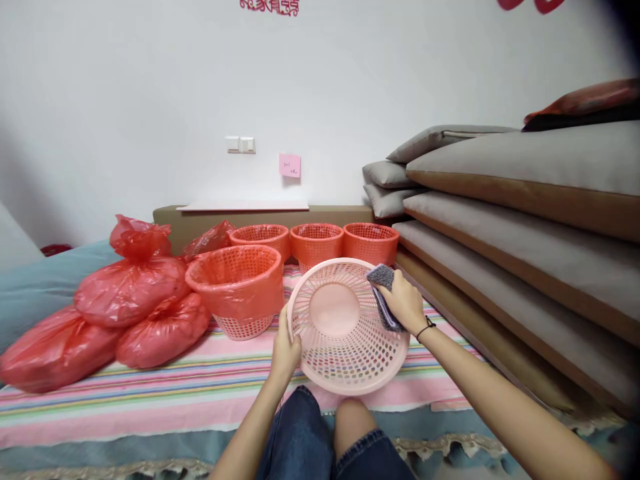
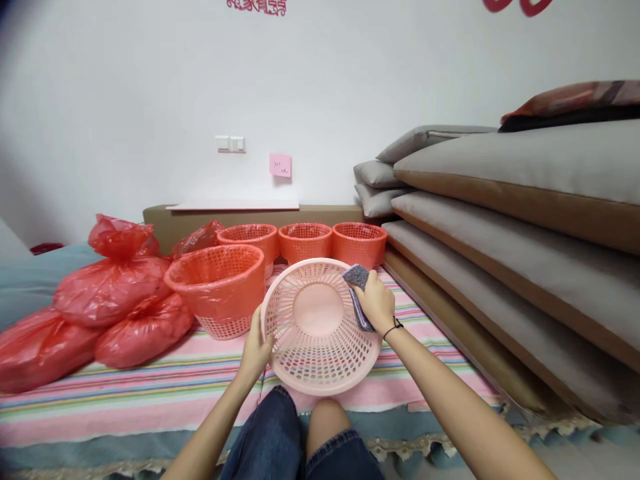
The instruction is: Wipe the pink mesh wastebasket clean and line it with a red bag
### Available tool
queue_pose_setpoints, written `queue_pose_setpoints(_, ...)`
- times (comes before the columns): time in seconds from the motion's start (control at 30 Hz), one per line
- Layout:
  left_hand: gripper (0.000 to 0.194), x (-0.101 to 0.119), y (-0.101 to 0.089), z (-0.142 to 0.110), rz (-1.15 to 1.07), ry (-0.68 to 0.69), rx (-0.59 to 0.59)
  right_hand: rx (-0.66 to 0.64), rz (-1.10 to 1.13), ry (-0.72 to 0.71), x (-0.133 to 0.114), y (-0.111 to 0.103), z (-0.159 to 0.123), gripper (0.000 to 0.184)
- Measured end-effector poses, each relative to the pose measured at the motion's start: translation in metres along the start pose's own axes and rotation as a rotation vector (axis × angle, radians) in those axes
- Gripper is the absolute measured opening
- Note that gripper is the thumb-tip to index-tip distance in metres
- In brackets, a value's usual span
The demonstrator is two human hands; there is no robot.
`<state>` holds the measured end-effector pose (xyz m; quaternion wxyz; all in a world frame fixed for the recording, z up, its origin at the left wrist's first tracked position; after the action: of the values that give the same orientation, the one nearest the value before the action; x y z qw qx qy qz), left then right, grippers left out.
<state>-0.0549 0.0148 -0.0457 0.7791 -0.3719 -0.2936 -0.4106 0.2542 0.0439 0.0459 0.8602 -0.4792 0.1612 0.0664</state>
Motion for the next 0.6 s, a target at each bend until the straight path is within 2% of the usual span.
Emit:
queue_pose_setpoints(0.1, 0.079, 0.017, -0.011, 0.015, 0.046, 0.09, -0.11, -0.027, 0.013, -0.103, -0.008, -0.007, 0.007, 0.04)
queue_pose_setpoints(0.17, 0.082, 0.032, -0.014, 0.025, 0.123, 0.134, -0.222, -0.039, 0.004, -0.231, -0.025, -0.014, 0.011, 0.038)
queue_pose_setpoints(0.3, 0.083, 0.068, -0.006, 0.036, 0.299, 0.231, -0.429, -0.112, -0.026, -0.611, -0.085, -0.022, 0.003, 0.031)
queue_pose_setpoints(0.4, 0.08, 0.085, -0.001, 0.04, 0.353, 0.272, -0.462, -0.149, -0.083, -0.819, -0.122, -0.02, -0.011, 0.027)
queue_pose_setpoints(0.5, 0.077, 0.085, -0.001, 0.039, 0.318, 0.271, -0.442, -0.147, -0.088, -0.831, -0.131, -0.017, -0.015, 0.026)
queue_pose_setpoints(0.6, 0.075, 0.072, -0.005, 0.03, 0.228, 0.265, -0.369, -0.116, -0.036, -0.725, -0.116, -0.015, -0.01, 0.023)
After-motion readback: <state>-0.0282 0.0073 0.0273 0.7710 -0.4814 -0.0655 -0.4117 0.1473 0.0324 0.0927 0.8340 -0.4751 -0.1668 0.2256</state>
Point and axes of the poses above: each hand's wrist, its own z-axis towards the middle knuckle, its own y-axis out of the palm, x = y × z, the point moved 7 cm from there along z, towards the middle knuckle, and after that the axes turned 4 degrees about z, right-handed, at the moved point
